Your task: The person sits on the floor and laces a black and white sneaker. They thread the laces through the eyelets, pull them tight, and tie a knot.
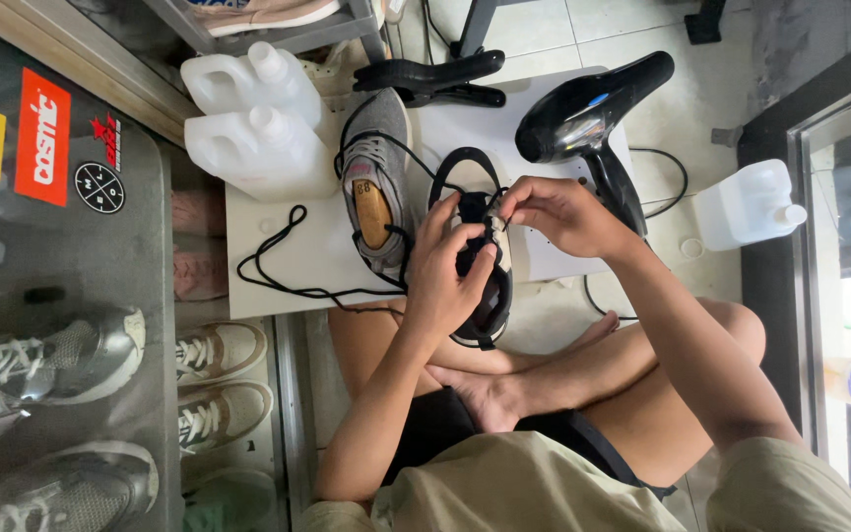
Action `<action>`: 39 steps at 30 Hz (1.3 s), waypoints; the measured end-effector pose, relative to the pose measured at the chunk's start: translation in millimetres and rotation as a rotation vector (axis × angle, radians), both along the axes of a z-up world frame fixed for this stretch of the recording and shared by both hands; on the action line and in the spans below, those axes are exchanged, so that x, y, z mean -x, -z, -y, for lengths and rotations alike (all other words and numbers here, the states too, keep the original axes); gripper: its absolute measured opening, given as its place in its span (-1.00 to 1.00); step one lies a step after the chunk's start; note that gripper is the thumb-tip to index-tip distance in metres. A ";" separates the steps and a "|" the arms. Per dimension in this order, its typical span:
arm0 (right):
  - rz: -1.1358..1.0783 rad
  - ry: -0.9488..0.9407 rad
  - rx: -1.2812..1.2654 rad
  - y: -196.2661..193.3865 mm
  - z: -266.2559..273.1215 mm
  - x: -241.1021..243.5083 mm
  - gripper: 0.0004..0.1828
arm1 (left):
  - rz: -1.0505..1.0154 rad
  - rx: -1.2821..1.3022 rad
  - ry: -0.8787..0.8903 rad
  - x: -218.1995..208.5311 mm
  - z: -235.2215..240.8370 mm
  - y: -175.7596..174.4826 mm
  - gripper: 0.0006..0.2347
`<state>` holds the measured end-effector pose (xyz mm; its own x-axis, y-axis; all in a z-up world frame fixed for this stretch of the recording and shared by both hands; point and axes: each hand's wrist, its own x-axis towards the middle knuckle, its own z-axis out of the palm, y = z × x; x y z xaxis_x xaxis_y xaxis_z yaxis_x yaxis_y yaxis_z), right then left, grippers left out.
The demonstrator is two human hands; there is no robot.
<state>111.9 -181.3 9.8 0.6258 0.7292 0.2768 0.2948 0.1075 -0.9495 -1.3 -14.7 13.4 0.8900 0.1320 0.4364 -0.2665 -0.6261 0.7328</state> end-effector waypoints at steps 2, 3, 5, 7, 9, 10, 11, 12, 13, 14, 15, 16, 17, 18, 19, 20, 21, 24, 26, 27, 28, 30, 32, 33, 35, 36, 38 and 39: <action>-0.002 -0.023 -0.006 -5.0 -2.6 -0.5 -0.86 | 0.008 -0.010 -0.010 -1.9 -0.2 0.0 -0.81; 0.024 -0.021 -0.008 -6.1 -3.4 -0.8 -0.87 | 0.018 -0.005 -0.011 -2.6 0.2 0.9 -0.81; 0.051 -0.019 -0.011 -13.1 -4.2 0.3 -0.88 | 0.030 0.000 -0.011 -3.0 0.8 0.0 -0.81; 0.134 -0.036 0.033 -25.5 -4.1 2.8 -0.88 | 0.016 0.011 -0.009 -2.4 1.1 -4.2 -0.83; 0.172 -0.033 0.045 -28.3 -3.1 3.1 -0.88 | 0.014 0.010 -0.007 -2.9 -0.5 -0.2 -0.83; 0.207 -0.030 0.057 -29.9 -2.5 2.8 -0.87 | 0.010 0.010 -0.005 -3.9 -1.3 1.8 -0.83; 0.209 -0.029 0.058 -31.4 -2.8 3.5 -0.87 | 0.012 0.011 -0.004 -4.3 -1.1 2.2 -0.83; 0.258 -0.003 0.075 -32.6 -3.2 4.1 -0.88 | 0.016 0.009 -0.006 -4.7 -1.0 2.8 -0.83; 0.304 0.023 0.091 -33.2 -4.1 5.7 -0.89 | 0.016 0.007 -0.010 -3.9 -1.2 3.7 -0.83; 0.303 0.022 0.091 -33.5 -4.5 4.8 -0.89 | 0.016 0.008 -0.010 -4.6 -1.5 3.6 -0.83; 0.315 0.036 0.089 -33.4 -4.4 5.0 -0.89 | 0.016 0.002 -0.016 -4.2 -1.3 3.7 -0.82; 0.328 0.049 0.086 -33.3 -4.2 5.3 -0.88 | 0.017 -0.004 -0.021 -3.8 -1.1 3.9 -0.81; 0.326 0.047 0.086 -32.7 -4.3 5.9 -0.88 | 0.016 -0.004 -0.023 -3.3 -0.7 2.1 -0.81; 0.337 0.054 0.097 -32.3 -4.4 6.7 -0.88 | 0.005 0.015 -0.022 -2.6 -0.3 0.1 -0.83; 0.348 0.061 0.108 -32.0 -4.4 7.3 -0.87 | -0.005 0.033 -0.020 -2.2 0.1 -1.9 -0.84; 0.348 0.060 0.108 -34.3 -5.2 8.2 -0.87 | -0.006 0.033 -0.021 -2.9 -0.2 -1.1 -0.84; 0.351 0.049 0.111 -36.5 -5.7 9.4 -0.87 | -0.003 0.030 -0.025 -3.3 -0.1 0.0 -0.84; 0.350 0.041 0.108 -34.7 -6.9 9.1 -0.88 | -0.003 0.018 -0.028 -5.4 -1.1 1.9 -0.84; 0.347 0.040 0.104 -28.9 -7.2 8.0 -0.88 | -0.004 0.011 -0.028 -6.1 -1.8 3.0 -0.84; 0.335 0.044 0.092 -25.5 -7.5 6.8 -0.88 | -0.010 0.030 -0.021 -6.6 -2.2 3.1 -0.84; 0.324 0.048 0.081 -22.3 -7.9 5.8 -0.88 | -0.017 0.049 -0.015 -7.1 -2.6 3.0 -0.84; 0.318 0.048 0.072 -19.2 -8.0 6.0 -0.88 | -0.020 0.051 -0.025 -6.3 -1.4 4.5 -0.83; 0.318 0.053 0.063 -18.3 -7.2 6.1 -0.88 | -0.017 0.053 -0.030 -6.4 -0.8 4.6 -0.82; 0.317 0.040 0.064 -19.0 -7.0 5.5 -0.88 | -0.019 0.049 -0.028 -7.3 -1.3 4.0 -0.83; 0.318 0.027 0.064 -21.2 -6.8 5.7 -0.89 | -0.020 0.045 -0.026 -8.7 -2.4 5.2 -0.83; 0.303 0.007 0.058 -22.6 -6.9 6.3 -0.88 | -0.025 0.056 -0.019 -9.3 -3.1 7.1 -0.83; 0.290 -0.010 0.050 -23.5 -7.1 5.4 -0.88 | -0.030 0.065 -0.009 -9.6 -4.0 7.5 -0.83; 0.279 -0.028 0.041 -23.0 -6.8 4.0 -0.88 | -0.065 0.093 -0.001 -9.0 -3.8 6.0 -0.83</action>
<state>107.9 -174.5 32.8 0.5094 0.7591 0.4053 0.5428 0.0820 -0.8358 7.7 -10.9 7.3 0.9159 0.1703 0.3635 -0.2158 -0.5547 0.8036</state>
